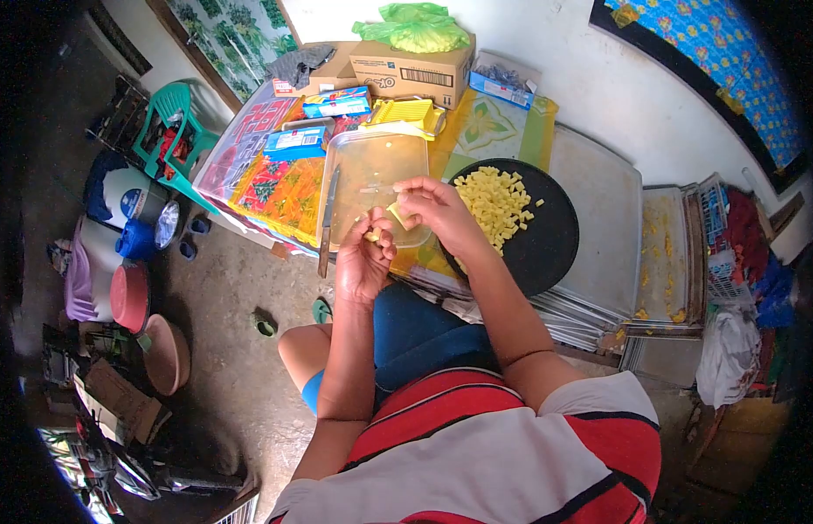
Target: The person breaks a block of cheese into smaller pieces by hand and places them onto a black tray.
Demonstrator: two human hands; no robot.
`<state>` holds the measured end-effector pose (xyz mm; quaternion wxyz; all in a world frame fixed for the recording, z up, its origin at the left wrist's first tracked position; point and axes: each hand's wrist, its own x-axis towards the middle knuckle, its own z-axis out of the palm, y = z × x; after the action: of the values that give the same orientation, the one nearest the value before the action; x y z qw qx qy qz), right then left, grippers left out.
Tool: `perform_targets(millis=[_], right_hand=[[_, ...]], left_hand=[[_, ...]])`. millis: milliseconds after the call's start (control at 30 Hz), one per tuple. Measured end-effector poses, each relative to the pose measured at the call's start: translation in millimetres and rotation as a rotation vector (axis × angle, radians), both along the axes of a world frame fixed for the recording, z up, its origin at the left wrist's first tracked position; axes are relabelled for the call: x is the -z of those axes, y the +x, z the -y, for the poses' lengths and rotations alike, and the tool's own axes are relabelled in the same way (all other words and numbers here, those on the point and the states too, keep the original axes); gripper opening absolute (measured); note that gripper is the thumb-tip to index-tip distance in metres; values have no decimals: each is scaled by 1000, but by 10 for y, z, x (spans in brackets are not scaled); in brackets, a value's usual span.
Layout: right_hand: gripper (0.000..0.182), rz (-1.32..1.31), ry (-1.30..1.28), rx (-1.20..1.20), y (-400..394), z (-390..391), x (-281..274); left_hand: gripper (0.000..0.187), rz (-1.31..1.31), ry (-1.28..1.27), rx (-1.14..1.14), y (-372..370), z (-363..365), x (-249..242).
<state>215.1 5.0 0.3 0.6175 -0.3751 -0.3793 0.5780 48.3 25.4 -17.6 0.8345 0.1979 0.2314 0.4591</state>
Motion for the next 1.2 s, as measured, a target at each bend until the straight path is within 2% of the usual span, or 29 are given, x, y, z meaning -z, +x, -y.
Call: perform_targets(millis=[67,167,200,300,333,433,467,567,600,667,733,800,867,933,1033,1200], right_hand=[[21,-248,-75,29,-52,-30,121],[18,-484,-176,-11,-212,38,210],[18,-553,-180,-124,-243,50,265],[21,-636,-276,-53,-325,83,363],[25,-607,-192,-141,-308,99,361],[29,-728,-268,-86,-329,78,464],[29,-699,-232,-87,-321,71,500],[27,-805,-386,22,-334,161,237],[25,-789,-381,25,-314,168,238],[22,-755,-374,29,-245,164,269],[19,-708,-214,49,-40,64,459],[15,-650,-155,85,337,-113,615],[19,-384,-98,352,658,-137,515],[29,74,-146,609,988,-201,538],[30,475,-279,626,1413,-220,644],[46,487,-290,614,1522,-202,709]], left_hand=[[25,-15,25,-68,8,0,-16],[25,-109,145,-189,45,43,-110],[26,-159,207,-228,72,58,-129],[31,-314,364,-244,154,125,-124],[33,-366,413,-230,185,151,-119],[39,-617,793,-348,337,102,153],[41,-654,824,-279,339,97,222],[44,-690,935,-315,419,151,127],[46,-722,954,-274,408,149,147],[45,-804,1036,-355,418,165,162],[46,-854,1088,-376,369,126,201],[45,-864,999,-403,289,123,238],[45,-884,917,-420,179,130,245],[45,-913,841,-431,64,119,245],[46,-902,792,-455,-16,83,260],[46,-875,755,-457,-47,49,299]])
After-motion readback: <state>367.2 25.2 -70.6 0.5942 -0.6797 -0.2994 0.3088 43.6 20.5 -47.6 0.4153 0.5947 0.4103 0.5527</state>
